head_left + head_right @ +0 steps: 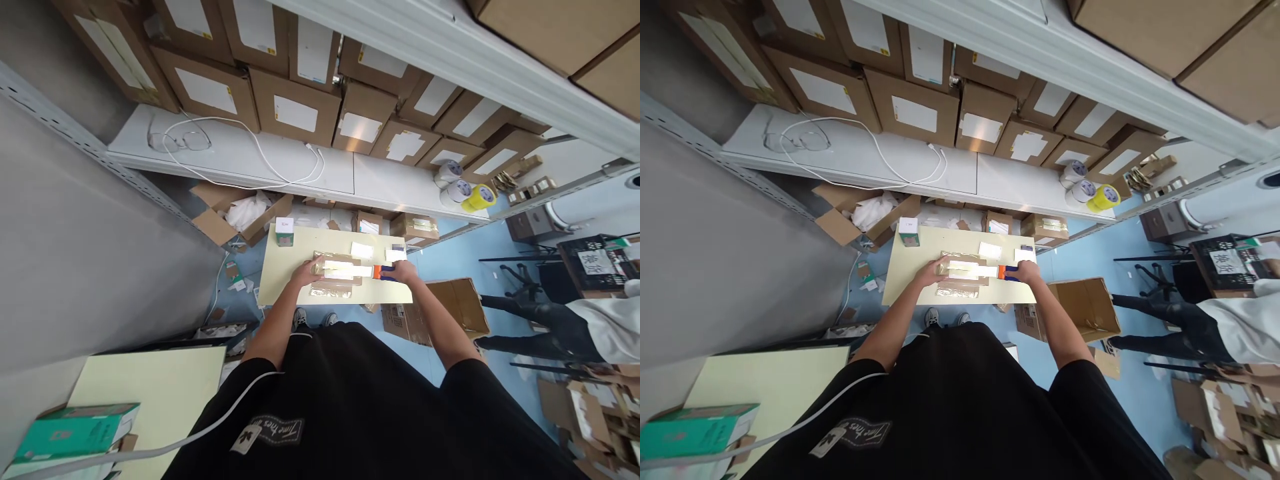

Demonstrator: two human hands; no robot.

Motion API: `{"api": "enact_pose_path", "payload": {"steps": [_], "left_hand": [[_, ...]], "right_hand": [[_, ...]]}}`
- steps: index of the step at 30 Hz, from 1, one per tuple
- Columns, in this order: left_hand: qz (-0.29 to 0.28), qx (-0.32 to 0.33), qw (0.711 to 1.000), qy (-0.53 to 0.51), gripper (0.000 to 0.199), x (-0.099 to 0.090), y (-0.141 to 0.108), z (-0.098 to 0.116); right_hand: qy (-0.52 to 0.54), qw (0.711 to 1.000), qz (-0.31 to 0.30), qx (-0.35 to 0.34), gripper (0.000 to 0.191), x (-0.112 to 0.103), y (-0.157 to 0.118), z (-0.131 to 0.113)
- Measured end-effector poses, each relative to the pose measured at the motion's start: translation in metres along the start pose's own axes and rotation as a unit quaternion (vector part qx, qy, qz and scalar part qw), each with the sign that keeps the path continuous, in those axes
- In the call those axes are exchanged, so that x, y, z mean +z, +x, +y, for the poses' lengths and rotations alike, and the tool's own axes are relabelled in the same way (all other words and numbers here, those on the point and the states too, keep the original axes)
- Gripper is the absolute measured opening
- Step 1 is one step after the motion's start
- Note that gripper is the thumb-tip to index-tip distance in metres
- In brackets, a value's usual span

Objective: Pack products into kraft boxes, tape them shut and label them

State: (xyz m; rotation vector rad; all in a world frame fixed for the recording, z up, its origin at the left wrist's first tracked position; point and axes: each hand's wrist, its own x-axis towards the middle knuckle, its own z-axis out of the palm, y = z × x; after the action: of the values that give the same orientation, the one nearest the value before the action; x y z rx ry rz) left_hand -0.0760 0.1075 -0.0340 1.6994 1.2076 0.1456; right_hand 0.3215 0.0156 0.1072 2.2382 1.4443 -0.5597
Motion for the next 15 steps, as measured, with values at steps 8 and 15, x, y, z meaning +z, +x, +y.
{"api": "enact_pose_path", "payload": {"steps": [8, 15], "left_hand": [[-0.004, 0.011, 1.000, -0.010, 0.098, 0.000, 0.000, 0.001], [-0.010, -0.012, 1.000, -0.025, 0.106, 0.003, 0.000, 0.008]], "right_hand": [[-0.023, 0.999, -0.004, 0.047, 0.073, 0.010, 0.005, 0.018], [0.046, 0.995, -0.011, 0.084, 0.051, 0.057, 0.022, -0.063]]}}
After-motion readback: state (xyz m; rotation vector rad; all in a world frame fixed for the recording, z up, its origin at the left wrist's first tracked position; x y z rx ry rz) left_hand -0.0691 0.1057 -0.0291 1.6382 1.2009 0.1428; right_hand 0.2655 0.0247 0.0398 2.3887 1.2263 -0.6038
